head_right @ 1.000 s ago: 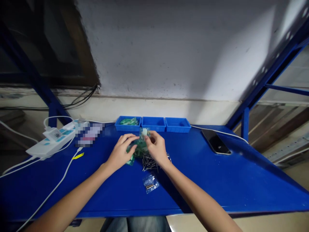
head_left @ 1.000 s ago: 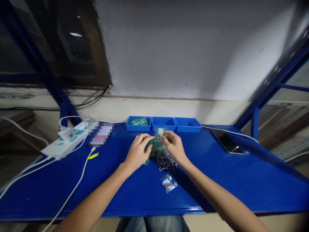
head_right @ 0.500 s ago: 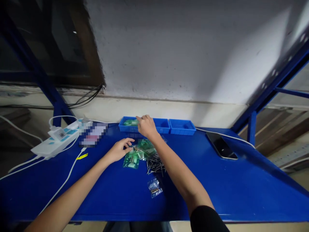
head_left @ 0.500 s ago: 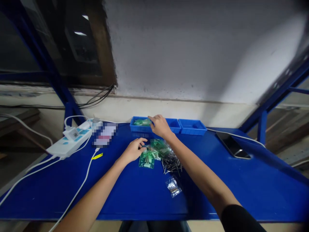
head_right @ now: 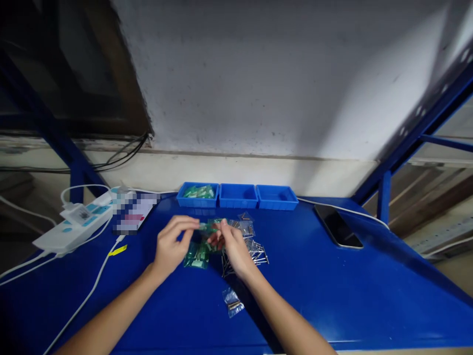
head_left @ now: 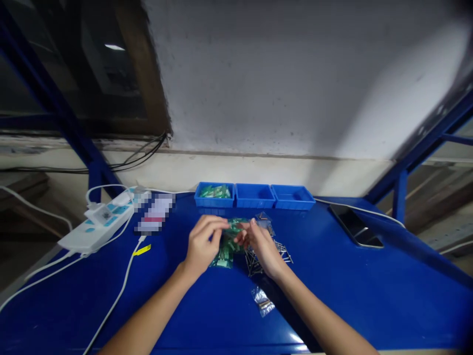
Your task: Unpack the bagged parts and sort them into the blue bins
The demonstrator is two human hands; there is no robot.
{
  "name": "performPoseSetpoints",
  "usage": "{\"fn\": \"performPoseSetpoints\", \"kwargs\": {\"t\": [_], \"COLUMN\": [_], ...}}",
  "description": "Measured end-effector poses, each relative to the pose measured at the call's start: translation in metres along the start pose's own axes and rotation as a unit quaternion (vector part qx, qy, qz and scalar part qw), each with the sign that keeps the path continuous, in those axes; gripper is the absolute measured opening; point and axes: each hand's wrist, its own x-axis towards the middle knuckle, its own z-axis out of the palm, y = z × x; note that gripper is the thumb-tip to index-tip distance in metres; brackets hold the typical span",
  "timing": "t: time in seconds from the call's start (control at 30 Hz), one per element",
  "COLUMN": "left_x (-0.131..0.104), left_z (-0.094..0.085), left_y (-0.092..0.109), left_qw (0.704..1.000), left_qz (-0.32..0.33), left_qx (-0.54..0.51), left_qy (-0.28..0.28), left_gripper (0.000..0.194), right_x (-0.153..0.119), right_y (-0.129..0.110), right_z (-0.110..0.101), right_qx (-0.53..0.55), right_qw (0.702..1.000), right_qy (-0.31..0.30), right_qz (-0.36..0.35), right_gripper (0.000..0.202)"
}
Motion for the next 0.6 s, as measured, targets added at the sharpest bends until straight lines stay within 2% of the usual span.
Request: {"fn": "performPoseSetpoints", "kwargs": {"t": [0.07,0.13,0.2,0.27,0.37,0.43,0.5,0.6], "left_x": [-0.003,-0.006,-0.009,-0.009,-0.008,-0.005,-0.004,-0.004], "left_z": [0.003,0.007,0.01,0.011,0.012,0.011,0.011,0.012], "left_y": [0.01,0.016,0.017,0.017,0.015,0.012,0.009,0.007], "left_qw": [0.997,0.991,0.986,0.983,0.975,0.947,0.911,0.877], "left_qz": [0.065,0.095,0.092,0.058,-0.072,-0.198,-0.306,-0.398], "left_qx": [-0.007,-0.016,-0.028,-0.05,-0.095,-0.145,-0.196,-0.228], "left_qy": [-0.05,-0.096,-0.136,-0.164,-0.188,-0.206,-0.196,-0.143], "left_gripper": [0.025,0.027,0.027,0.026,0.016,0.016,0.028,0.037], "right_x": [0.001,0.003,0.003,0.004,0.004,0.003,0.002,-0.001], "right_y": [-0.001,-0.001,0.0,0.002,0.004,0.003,0.002,0.002], "right_z": [0.004,0.002,-0.002,-0.007,-0.009,-0.009,-0.008,-0.006], "right_qx": [0.092,0.132,0.154,0.151,0.058,-0.039,-0.122,-0.19], "right_qw": [0.996,0.99,0.984,0.982,0.986,0.977,0.958,0.936], "right_qy": [0.009,0.048,0.085,0.11,0.128,0.13,0.121,0.084], "right_qz": [0.016,0.013,-0.002,-0.024,-0.09,-0.162,-0.228,-0.284], "right_gripper": [0.048,0.038,0.041,0.043,0.026,0.012,0.012,0.024]}}
